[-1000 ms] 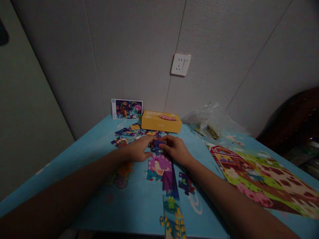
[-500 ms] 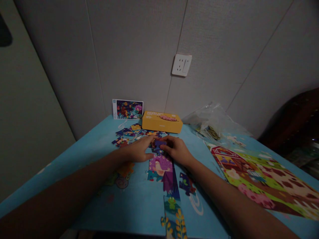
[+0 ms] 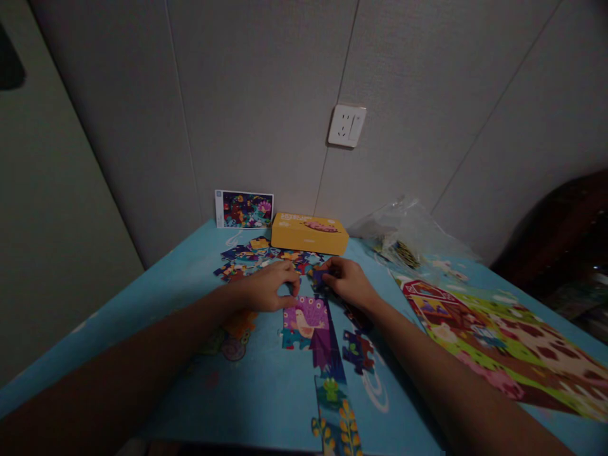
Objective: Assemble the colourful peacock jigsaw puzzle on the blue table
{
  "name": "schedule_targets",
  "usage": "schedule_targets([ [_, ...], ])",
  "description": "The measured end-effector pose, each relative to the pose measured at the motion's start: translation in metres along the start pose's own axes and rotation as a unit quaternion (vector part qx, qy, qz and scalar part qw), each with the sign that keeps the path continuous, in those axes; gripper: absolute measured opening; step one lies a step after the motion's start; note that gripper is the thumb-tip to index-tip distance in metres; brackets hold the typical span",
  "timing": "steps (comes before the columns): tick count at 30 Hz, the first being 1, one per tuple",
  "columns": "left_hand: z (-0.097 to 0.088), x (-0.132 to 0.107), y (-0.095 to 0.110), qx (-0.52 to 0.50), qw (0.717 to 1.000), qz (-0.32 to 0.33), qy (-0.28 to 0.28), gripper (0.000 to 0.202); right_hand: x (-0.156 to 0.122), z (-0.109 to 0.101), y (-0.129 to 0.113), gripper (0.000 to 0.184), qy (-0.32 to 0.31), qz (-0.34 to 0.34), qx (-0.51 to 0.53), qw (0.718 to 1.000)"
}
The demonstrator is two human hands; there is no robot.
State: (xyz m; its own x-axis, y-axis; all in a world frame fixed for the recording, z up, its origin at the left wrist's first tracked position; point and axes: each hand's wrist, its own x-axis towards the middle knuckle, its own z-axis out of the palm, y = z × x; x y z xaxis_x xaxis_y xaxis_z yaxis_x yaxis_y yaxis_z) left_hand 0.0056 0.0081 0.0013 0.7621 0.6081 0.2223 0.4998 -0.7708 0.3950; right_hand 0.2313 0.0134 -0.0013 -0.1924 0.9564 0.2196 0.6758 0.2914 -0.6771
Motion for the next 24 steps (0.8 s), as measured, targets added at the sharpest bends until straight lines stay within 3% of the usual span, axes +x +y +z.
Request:
schedule_targets([
  [8, -0.002, -0.001, 0.000, 0.001, 1.000, -0.007, -0.006, 0.016, 0.002, 0.003, 0.006, 0.011, -0.030, 0.008, 0.061, 0.998],
  [13, 0.000, -0.001, 0.003, -0.001, 1.000, -0.004, -0.002, 0.014, -0.001, 0.005, 0.001, 0.013, -0.014, 0.001, 0.089, 0.996],
  [16, 0.000, 0.002, -0.001, 0.016, 0.999, -0.014, 0.041, 0.011, -0.001, 0.005, -0.001, 0.015, 0.000, -0.002, 0.060, 0.998],
  [18, -0.002, 0.004, -0.010, 0.050, 0.989, -0.062, 0.125, 0.014, 0.000, 0.003, 0.001, 0.015, 0.030, -0.001, 0.027, 0.999],
  [21, -0.012, 0.002, -0.030, 0.130, 0.936, -0.208, 0.252, 0.021, 0.007, -0.004, 0.013, 0.016, 0.120, 0.022, 0.025, 0.992],
  [24, -0.021, -0.004, -0.047, 0.180, 0.881, -0.358, 0.252, 0.031, 0.014, -0.011, 0.029, 0.021, 0.175, 0.072, -0.009, 0.982],
])
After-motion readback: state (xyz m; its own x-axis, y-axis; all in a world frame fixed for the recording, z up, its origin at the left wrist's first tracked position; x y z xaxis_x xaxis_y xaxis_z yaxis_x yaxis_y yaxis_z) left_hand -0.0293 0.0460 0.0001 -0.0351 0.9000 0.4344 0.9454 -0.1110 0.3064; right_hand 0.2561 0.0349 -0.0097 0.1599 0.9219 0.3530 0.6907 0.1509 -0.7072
